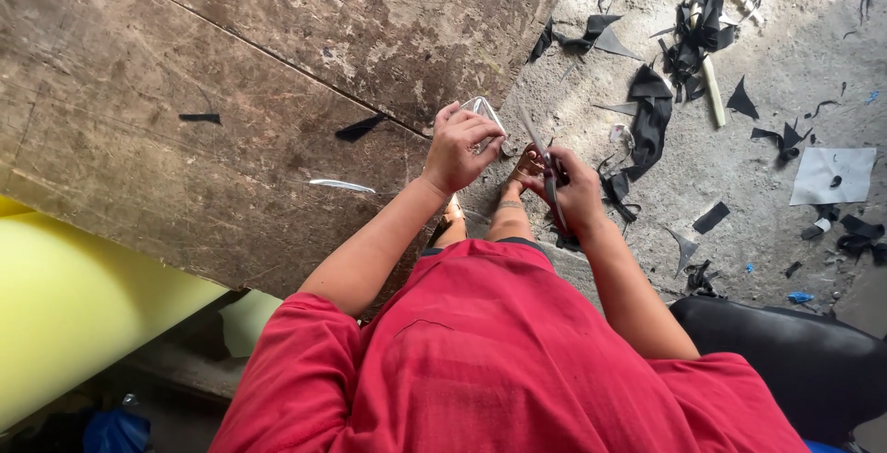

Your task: Marking a pattern on a plastic sheet and cutting foam material using scissors

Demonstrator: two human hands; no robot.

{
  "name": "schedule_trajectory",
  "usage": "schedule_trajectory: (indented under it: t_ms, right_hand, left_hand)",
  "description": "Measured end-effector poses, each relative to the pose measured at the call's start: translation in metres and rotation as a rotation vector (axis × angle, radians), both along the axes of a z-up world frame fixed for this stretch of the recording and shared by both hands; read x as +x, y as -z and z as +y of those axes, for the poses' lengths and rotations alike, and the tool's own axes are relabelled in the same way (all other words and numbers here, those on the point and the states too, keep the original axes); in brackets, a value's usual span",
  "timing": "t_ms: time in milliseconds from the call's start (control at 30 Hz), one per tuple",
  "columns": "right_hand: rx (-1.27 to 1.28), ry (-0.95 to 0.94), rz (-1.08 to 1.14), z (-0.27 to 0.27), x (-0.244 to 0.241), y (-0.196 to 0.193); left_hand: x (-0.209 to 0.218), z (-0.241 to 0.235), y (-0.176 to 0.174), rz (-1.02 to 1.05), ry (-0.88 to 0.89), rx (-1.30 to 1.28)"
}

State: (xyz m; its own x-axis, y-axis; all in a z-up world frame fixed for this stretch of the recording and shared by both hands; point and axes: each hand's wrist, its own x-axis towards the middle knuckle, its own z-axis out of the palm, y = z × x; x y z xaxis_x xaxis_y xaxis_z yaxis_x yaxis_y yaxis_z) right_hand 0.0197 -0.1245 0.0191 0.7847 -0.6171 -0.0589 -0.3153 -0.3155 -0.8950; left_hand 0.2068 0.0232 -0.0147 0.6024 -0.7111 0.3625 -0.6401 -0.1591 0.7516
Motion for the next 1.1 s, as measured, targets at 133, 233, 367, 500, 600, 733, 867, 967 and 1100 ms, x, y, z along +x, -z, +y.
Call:
schedule_trajectory:
  t_ms: [133,233,367,500,600,733,867,967,1100]
  right_hand:
    - [-0.152,-0.119,0.165,0.0,-0.017,-0.006]
    - [-0.214,-0.135,0.208,0.002,-0.012,-0.016]
    - [-0.249,-0.14,0.217,0.001,-0.01,-0.011]
    - [-0.266,-0.17,0.201,0.0,-0.011,-0.017]
    - [-0.228,-0.168,0.175,0.001,-0.011,-0.012]
    - [-0.101,-0.11,0.133,0.003,-0.017,0.016]
    - [0.231,0.156,0.072,0.011,-0.008,0.02]
    - [0.723,0.42,0.006,0.003,0.022,0.005]
    - [0.784,0.413,-0.012,-0.043,0.05,0.024]
  left_hand:
    - [-0.002,0.001,-0.001,0.079,-0.007,0.006]
    - [-0.004,0.001,0.007,0.118,-0.013,0.02]
    - [-0.005,0.002,0.016,0.138,-0.035,0.029]
    - [-0.006,0.003,0.014,0.15,-0.035,0.036]
    - [-0.004,0.001,0.014,0.163,-0.033,0.043]
    - [-0.004,-0.001,0.021,0.17,-0.038,0.078]
    - [-0.007,-0.005,0.021,0.203,0.041,0.129]
    - [0.003,-0.016,0.017,0.136,0.197,0.229]
    - [0.053,-0.058,0.014,-0.029,0.181,0.234]
